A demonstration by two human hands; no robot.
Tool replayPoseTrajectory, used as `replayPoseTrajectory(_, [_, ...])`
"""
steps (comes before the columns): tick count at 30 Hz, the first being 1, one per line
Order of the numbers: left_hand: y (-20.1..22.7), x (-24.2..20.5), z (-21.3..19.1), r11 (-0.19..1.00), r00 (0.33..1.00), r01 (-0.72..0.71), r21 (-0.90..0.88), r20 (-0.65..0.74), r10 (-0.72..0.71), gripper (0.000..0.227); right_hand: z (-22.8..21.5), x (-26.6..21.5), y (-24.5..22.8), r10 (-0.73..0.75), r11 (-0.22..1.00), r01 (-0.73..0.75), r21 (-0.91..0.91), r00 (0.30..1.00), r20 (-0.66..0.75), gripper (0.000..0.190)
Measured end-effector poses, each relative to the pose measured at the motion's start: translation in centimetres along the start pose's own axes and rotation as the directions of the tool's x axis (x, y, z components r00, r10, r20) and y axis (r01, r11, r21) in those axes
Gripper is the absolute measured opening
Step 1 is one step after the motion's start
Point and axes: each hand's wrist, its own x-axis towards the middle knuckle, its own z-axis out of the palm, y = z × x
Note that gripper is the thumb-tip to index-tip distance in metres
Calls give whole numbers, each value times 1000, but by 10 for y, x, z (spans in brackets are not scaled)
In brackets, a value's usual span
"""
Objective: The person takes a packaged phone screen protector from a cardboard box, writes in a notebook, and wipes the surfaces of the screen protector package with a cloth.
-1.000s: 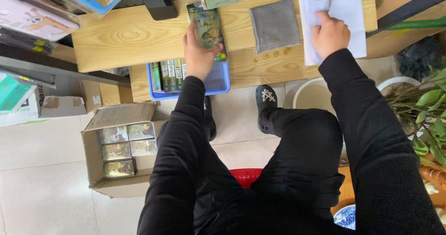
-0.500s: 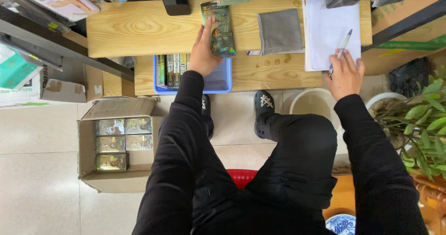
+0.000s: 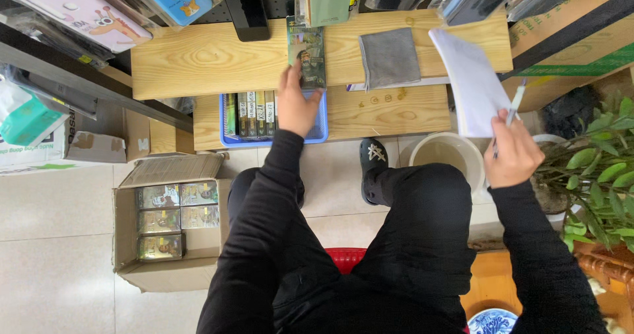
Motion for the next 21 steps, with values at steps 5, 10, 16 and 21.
replayPoseTrajectory(5, [97, -86, 10, 563, 790, 589, -580, 560, -250, 85, -10, -22, -37, -89, 991, 101, 89, 987, -133, 17])
replayPoseTrajectory(10, [119, -101, 3, -195, 758, 587, -785, 619, -209, 88, -19, 32, -117, -167, 947, 231, 224, 948, -271, 18])
replayPoseTrajectory(16, [74, -84, -38, 178, 885, 449, -876, 408, -225, 44, -29, 68, -126, -175, 766, 112, 633, 984, 37, 36])
replayPoseTrajectory(21, [90, -81, -58, 257, 921, 389, -885, 372, -114, 39, -2, 121, -89, 413, 314, -606, 731, 780, 470, 37])
